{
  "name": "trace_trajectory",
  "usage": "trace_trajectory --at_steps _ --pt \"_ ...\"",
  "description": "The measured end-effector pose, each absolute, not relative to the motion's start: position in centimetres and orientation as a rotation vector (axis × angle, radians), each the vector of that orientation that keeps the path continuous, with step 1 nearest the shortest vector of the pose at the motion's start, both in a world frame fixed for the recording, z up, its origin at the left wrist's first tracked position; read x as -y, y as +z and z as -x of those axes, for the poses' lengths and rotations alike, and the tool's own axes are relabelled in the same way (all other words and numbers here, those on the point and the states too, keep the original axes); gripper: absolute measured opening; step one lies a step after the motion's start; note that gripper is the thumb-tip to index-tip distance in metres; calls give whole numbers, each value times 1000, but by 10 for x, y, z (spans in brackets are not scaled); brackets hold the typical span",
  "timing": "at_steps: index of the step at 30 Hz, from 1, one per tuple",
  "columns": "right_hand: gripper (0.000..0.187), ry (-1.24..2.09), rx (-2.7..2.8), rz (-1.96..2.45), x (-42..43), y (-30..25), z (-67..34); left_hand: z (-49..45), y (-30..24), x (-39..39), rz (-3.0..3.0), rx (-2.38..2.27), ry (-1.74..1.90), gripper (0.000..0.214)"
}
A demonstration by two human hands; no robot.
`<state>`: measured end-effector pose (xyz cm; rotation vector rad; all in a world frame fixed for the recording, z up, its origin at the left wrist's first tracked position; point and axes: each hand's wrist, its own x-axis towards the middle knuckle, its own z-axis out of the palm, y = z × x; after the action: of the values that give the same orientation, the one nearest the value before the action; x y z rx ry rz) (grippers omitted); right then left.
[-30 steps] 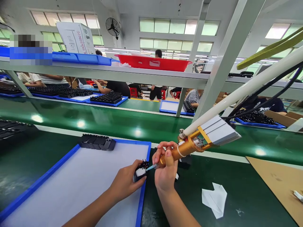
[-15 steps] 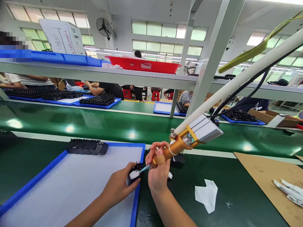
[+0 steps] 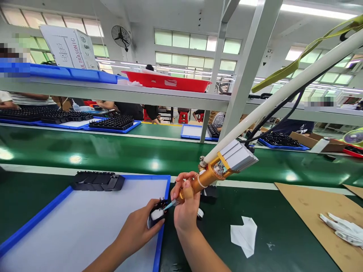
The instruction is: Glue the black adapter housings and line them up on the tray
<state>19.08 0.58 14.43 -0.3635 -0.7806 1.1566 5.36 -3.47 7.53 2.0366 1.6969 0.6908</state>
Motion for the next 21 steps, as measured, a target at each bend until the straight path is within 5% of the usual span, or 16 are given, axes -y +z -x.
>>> trace_trajectory --at_steps 21 --pt "21 1168 784 378 -7 143 -191 -53 75 34 -2005 -1720 686 32"
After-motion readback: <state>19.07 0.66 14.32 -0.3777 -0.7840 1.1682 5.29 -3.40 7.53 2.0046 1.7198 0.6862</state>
